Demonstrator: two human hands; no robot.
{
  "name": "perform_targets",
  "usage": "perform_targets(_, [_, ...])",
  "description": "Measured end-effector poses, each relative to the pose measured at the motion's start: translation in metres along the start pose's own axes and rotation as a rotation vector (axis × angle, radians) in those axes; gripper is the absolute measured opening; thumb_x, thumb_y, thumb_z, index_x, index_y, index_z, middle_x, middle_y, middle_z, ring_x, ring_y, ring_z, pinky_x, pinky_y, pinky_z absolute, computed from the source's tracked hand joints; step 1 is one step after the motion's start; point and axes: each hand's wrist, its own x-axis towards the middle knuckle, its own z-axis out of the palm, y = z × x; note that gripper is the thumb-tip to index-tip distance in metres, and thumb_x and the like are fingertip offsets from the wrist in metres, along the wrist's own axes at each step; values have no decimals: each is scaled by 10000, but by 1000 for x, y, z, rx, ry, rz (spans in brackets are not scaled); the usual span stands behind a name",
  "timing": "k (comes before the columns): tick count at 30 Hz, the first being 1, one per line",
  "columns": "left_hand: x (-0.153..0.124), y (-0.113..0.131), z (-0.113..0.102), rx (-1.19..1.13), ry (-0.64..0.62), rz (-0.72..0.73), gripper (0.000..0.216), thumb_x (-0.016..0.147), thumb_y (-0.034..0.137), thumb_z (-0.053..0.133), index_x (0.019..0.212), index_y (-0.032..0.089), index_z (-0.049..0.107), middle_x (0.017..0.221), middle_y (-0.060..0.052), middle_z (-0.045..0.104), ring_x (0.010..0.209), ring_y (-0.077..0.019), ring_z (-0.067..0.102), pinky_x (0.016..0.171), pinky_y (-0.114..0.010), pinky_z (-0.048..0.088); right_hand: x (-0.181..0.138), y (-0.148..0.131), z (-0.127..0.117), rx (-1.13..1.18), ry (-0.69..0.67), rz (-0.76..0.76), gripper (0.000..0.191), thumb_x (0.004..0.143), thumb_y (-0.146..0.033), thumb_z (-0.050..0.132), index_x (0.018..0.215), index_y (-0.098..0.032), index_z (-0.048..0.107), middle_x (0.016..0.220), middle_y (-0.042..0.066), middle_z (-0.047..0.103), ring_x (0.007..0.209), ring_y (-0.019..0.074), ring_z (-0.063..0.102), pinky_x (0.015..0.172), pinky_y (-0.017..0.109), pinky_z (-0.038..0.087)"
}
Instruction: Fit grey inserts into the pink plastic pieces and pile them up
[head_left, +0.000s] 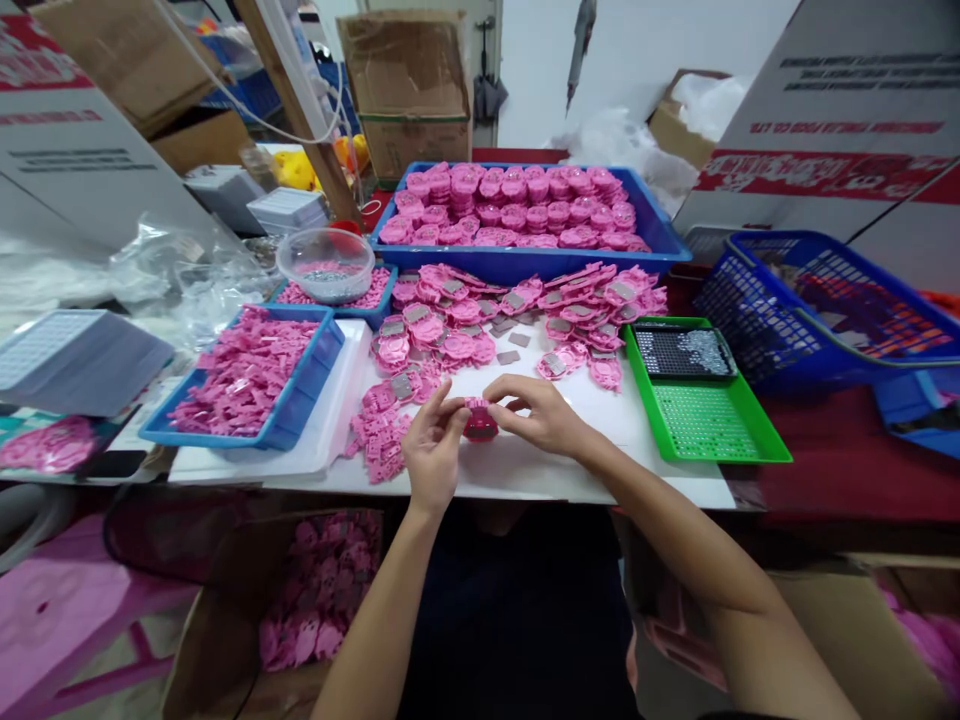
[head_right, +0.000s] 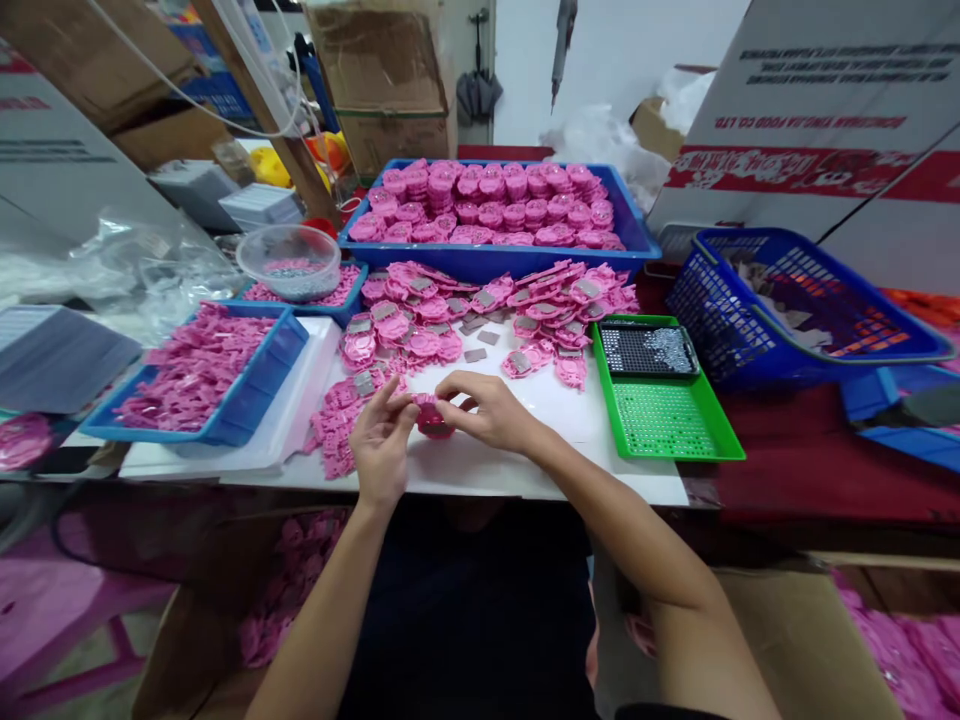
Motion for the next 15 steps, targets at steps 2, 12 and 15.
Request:
perform_targets(2, [1, -1, 0, -28, -16, -18, 496, 780, 404, 824, 1226, 220, 712, 937, -37, 755, 829, -134, 722, 777, -230, 591, 1, 1, 0, 64, -20, 60, 208, 955, -369, 610, 966, -175, 686, 920, 46, 695, 849, 153, 652, 711, 249, 542])
perform_targets(12, [5, -7, 4, -43, -261, -136, 499, 849, 398, 748, 1293, 205, 626, 1270, -131, 675, 1064, -198, 690, 926, -337, 568, 23, 22, -51, 333, 274, 305, 158, 874, -360, 640, 889, -205, 612, 789, -8, 595, 645, 117, 590, 526, 237, 513])
perform_targets(15, [5, -9, 4, -7, -268, -168, 466, 861, 396, 727, 1261, 181, 626, 1244, -141, 680, 1065, -198, 684, 948, -351, 552, 39, 42, -114, 129, 624, 337, 209, 927, -422, 584, 918, -215, 567, 715, -25, 550, 577, 99, 533, 524, 246, 511])
